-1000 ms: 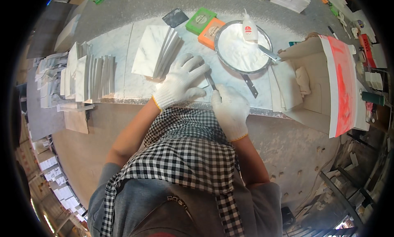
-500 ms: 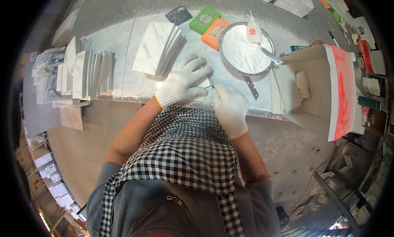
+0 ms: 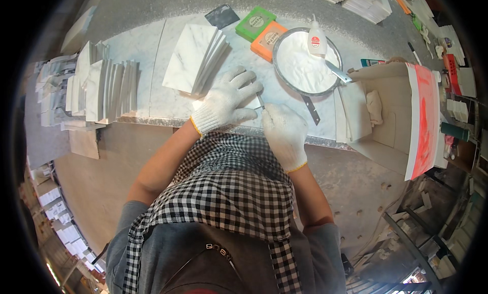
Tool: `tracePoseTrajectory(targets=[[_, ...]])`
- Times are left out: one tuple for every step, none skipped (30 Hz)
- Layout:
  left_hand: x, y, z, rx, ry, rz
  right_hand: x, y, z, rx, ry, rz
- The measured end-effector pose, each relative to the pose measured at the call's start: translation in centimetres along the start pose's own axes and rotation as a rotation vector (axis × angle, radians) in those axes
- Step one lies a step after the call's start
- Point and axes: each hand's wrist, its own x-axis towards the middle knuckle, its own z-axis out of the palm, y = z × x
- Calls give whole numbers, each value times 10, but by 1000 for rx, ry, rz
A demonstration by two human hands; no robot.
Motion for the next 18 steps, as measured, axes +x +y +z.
tracePoseTrajectory(targets=[[0,0,0,5,-1,0,0,-1,0,9,-4,8],[0,0,0,9,-2,1,1,-1,0,19,-9,17],[-1,1,1,14,-3,0,1,-2,0,28,-14,25],[-1,0,1,12,-2,0,1,-1,1,32,-9,22],[-1,0,1,10,0,-1,0,0,2,36,-3,20],[-1,0,1,7,2,0,0,0,3,38,3,18],[-1,0,1,5,7,6,0,-1,3,36,0,20],[-1,0,1,3,12,12,0,-2,2,33,-3,22],[-1,0,0,3,18,15,1,-3,2,33,-6,22],[-1,-1,0,-4,27,17,2,-3,1,24,-18,22],[-2,-1,0,-11,35,19,3,-4,0,16,-31,21],[-2,-1,1,-18,42,23,4,-5,0,7,-41,23],[-1,-2,1,-18,41,22,4,-6,0,7,-41,25],[-1,-2,0,-18,40,20,5,-7,0,7,-42,26],[-1,-1,0,-19,38,18,6,-8,0,8,-43,28],[-1,-1,-1,-23,40,21,6,-8,0,-6,-52,28],[-2,-1,-1,-26,43,23,6,-7,1,-19,-62,27],[-2,-2,-1,-29,45,28,5,-7,1,-33,-70,27]])
